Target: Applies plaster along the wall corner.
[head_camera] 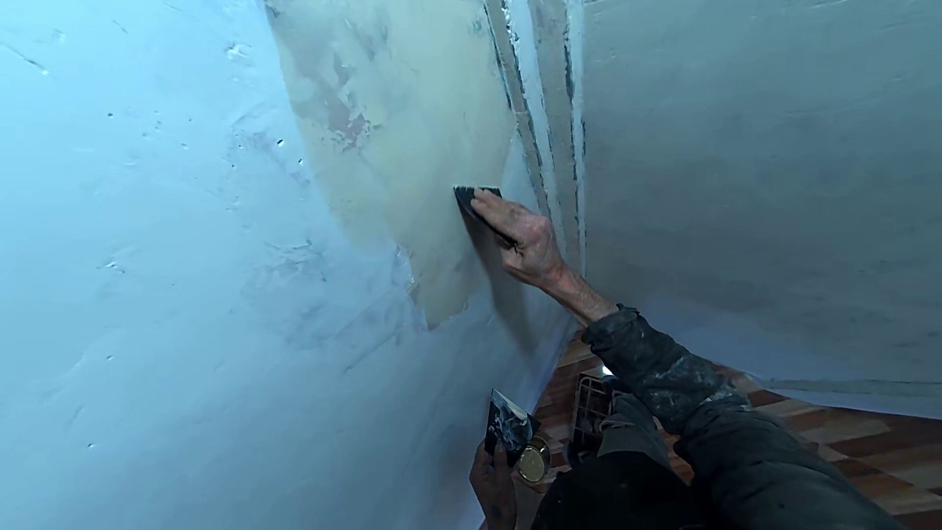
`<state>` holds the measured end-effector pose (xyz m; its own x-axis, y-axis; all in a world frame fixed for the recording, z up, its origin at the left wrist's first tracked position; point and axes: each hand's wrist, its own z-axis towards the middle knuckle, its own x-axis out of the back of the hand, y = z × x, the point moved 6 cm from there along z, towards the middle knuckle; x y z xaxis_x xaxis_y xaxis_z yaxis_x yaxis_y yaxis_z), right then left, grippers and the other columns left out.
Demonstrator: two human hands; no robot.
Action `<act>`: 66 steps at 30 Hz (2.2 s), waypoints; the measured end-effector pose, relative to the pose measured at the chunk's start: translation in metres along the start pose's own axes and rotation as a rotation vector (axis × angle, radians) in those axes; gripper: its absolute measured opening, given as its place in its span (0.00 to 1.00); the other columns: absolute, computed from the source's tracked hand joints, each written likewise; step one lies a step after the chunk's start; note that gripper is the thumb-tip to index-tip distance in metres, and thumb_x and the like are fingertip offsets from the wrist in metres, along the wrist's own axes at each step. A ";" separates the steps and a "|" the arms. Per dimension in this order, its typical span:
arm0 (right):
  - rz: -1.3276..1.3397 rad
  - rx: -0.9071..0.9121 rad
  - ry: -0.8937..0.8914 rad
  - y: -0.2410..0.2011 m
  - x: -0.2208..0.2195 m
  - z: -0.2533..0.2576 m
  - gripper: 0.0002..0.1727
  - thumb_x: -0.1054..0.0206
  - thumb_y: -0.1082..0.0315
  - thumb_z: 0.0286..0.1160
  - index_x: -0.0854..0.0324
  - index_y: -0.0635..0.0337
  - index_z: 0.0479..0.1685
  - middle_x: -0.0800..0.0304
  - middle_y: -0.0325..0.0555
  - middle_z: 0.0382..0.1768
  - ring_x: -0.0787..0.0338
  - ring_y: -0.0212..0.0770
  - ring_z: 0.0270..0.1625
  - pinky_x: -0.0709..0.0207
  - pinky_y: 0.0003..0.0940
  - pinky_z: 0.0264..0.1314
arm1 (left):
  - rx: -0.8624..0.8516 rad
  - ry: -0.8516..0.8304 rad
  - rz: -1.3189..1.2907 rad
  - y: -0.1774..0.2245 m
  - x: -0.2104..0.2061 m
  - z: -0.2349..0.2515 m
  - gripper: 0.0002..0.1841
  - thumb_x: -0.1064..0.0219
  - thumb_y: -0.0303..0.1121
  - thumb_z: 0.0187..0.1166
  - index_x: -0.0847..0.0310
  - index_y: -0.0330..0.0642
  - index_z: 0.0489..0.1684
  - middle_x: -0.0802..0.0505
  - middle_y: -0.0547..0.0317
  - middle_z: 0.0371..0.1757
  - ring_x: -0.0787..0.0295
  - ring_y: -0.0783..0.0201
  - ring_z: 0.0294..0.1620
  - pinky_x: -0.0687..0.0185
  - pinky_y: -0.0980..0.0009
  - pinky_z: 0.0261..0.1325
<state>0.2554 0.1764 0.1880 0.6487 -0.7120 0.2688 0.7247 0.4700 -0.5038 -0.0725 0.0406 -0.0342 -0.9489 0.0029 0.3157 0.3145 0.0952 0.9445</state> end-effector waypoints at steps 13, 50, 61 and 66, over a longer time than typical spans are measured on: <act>0.060 0.068 -0.060 -0.024 -0.083 -0.118 0.30 0.40 0.82 0.59 0.12 0.64 0.66 0.13 0.59 0.71 0.17 0.56 0.78 0.27 0.50 0.84 | -0.022 -0.003 0.052 0.001 0.010 -0.002 0.11 0.39 0.24 0.78 0.15 0.25 0.49 0.06 0.55 0.34 0.08 0.73 0.34 0.09 0.73 0.42; 0.355 -0.042 -0.465 0.003 0.122 -0.137 0.19 0.40 0.69 0.86 0.15 0.69 0.69 0.03 0.61 0.49 0.01 0.52 0.44 0.10 0.46 0.52 | 0.239 -0.183 -0.744 0.197 -0.110 0.034 0.12 0.52 0.24 0.90 0.29 0.39 0.64 0.05 0.50 0.43 0.04 0.56 0.41 0.06 0.56 0.45; 0.421 -0.265 -0.146 -0.012 0.134 -0.083 0.20 0.43 0.67 0.86 0.13 0.78 0.58 0.04 0.61 0.34 0.05 0.36 0.34 0.13 0.31 0.46 | 0.205 -0.258 -0.804 0.221 -0.129 0.026 0.11 0.53 0.24 0.90 0.27 0.41 0.59 0.04 0.54 0.41 0.03 0.59 0.41 0.06 0.58 0.48; 0.307 -0.233 -0.500 0.005 0.136 -0.103 0.21 0.45 0.65 0.89 0.11 0.75 0.52 0.07 0.66 0.31 0.05 0.60 0.33 0.14 0.57 0.40 | 0.139 -0.137 -0.846 0.232 -0.112 0.037 0.11 0.52 0.24 0.90 0.28 0.40 0.62 0.05 0.51 0.41 0.04 0.55 0.41 0.06 0.53 0.47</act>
<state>0.3231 0.0282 0.1370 0.8902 -0.2063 0.4061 0.4549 0.4482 -0.7695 0.1052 0.0988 0.1458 -0.8601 -0.0050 -0.5101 -0.4962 0.2407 0.8342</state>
